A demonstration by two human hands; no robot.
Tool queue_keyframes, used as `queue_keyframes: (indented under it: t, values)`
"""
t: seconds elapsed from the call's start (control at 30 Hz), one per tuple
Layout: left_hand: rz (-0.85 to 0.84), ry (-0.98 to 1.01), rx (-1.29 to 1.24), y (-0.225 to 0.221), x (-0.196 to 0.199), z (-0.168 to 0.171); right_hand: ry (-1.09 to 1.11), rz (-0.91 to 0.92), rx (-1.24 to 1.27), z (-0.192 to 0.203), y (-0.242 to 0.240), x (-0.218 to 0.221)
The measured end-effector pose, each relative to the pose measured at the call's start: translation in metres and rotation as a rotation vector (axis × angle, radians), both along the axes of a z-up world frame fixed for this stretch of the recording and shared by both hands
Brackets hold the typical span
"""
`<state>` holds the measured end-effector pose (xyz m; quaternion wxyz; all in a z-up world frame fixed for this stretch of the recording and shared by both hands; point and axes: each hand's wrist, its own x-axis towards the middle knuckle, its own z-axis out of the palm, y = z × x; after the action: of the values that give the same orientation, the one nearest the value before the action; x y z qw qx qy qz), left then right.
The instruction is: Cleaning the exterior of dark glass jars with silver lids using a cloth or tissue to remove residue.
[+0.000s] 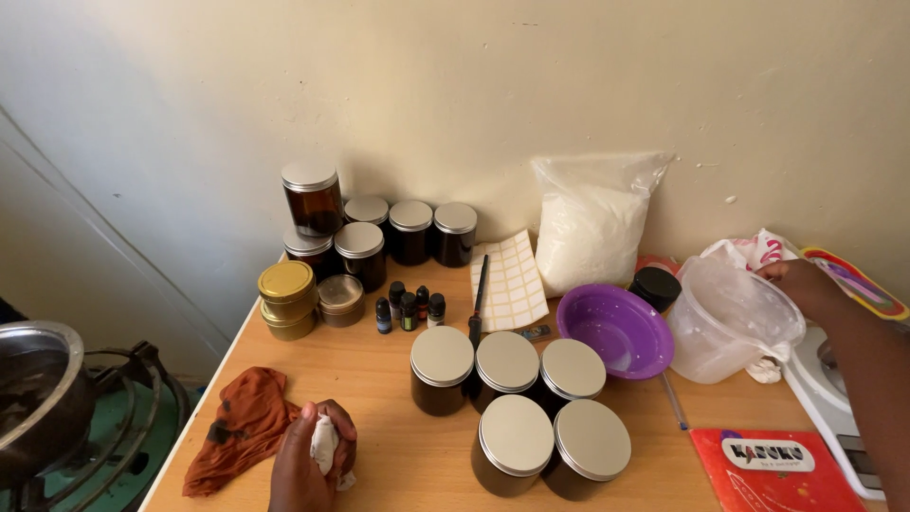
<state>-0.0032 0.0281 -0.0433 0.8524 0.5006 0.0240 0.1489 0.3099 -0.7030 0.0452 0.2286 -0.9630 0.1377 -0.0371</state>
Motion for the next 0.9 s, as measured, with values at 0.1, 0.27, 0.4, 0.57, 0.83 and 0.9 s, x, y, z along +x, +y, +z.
queue_keyframes:
  t: [0.1, 0.27, 0.4, 0.57, 0.83, 0.9]
  values:
    - [-0.005, -0.003, 0.004, -0.002, -0.003, 0.006, 0.032, 0.016, -0.012, -0.004, -0.001, 0.004]
    - [0.004, 0.009, 0.001, -0.003, -0.002, 0.004, 0.076, 0.033, 0.201, -0.011, -0.005, 0.007]
    - [0.014, 0.035, 0.003, -0.002, -0.002, 0.004, 0.026, -0.025, 0.133, -0.004, 0.001, -0.003]
    - [0.008, 0.029, 0.011, -0.004, -0.002, 0.007, -0.191, -0.166, 0.163, 0.028, 0.023, -0.025]
    - [0.007, 0.122, 0.049, -0.006, -0.006, 0.012, -0.944, -0.112, -0.076, 0.073, 0.004, -0.005]
    - [-0.008, 0.076, 0.019, -0.007, -0.008, 0.009, -1.251, 0.072, -0.122, 0.105, 0.033, -0.018]
